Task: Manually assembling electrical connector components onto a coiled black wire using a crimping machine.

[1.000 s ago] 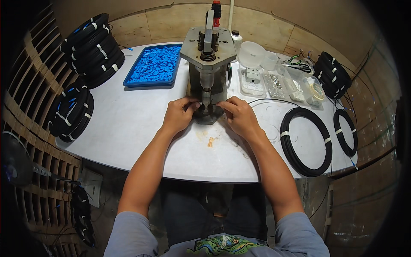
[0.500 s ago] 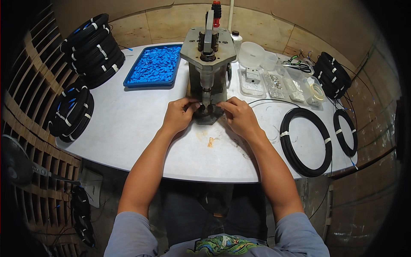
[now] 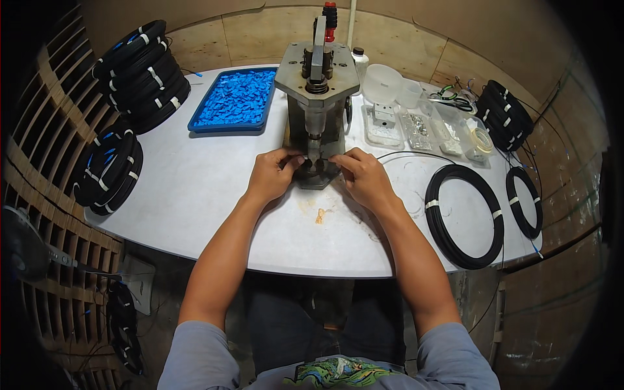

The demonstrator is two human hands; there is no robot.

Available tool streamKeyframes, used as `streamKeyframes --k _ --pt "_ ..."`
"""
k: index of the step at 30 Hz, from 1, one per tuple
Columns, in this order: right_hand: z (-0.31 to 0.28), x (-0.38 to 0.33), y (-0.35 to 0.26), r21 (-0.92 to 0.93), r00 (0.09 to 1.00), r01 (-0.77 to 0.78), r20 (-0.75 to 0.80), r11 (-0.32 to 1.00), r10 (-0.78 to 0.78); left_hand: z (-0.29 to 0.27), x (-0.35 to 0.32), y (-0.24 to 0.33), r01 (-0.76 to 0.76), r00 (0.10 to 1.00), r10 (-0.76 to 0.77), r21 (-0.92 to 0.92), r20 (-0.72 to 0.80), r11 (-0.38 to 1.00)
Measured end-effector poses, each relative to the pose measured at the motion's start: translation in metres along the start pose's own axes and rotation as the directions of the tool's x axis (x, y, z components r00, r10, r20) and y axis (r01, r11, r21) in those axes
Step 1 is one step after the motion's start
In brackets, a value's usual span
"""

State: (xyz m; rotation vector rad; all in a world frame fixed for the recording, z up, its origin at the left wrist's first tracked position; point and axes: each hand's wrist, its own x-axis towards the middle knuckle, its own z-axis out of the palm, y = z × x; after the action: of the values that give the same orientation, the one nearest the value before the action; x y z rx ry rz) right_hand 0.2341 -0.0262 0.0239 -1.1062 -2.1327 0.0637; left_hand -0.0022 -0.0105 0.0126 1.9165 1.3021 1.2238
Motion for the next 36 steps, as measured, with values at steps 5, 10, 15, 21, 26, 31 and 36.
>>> streamKeyframes --k 5,10,15,21,26,31,36 --pt "-0.0006 0.0000 -0.0007 0.007 1.000 -0.014 0.015 1.000 0.014 0.0004 0.0004 -0.0013 0.001 1.000 -0.001 -0.003 -0.001 1.000" --pt "0.0003 -0.0003 0.0006 0.008 1.000 -0.006 0.004 1.000 0.006 0.0001 0.0004 0.0002 0.002 1.000 -0.002 0.000 0.003 1.000" --pt "0.0010 -0.0003 0.0009 0.009 1.000 0.012 -0.013 1.000 -0.012 0.0000 0.0003 -0.0006 -0.021 1.000 0.022 0.010 -0.005 1.000" --pt "-0.0004 -0.0001 -0.0012 0.002 1.000 -0.006 0.005 1.000 0.006 -0.0004 0.0004 -0.0017 -0.001 1.000 0.001 0.006 0.004 1.000" --pt "0.0000 -0.0004 -0.0008 0.007 1.000 -0.016 0.015 1.000 0.016 -0.0010 -0.0001 0.0014 -0.021 1.000 0.021 0.011 -0.005 1.000" --pt "0.0008 -0.0006 0.0010 0.003 1.000 -0.010 0.010 1.000 0.010 -0.0007 -0.0002 0.0036 -0.012 1.000 0.012 0.015 -0.004 1.000" --pt "0.0001 -0.0008 -0.0008 0.004 1.000 -0.011 0.006 1.000 0.011 -0.0003 0.0000 0.0004 -0.021 1.000 0.021 0.019 -0.007 1.000"
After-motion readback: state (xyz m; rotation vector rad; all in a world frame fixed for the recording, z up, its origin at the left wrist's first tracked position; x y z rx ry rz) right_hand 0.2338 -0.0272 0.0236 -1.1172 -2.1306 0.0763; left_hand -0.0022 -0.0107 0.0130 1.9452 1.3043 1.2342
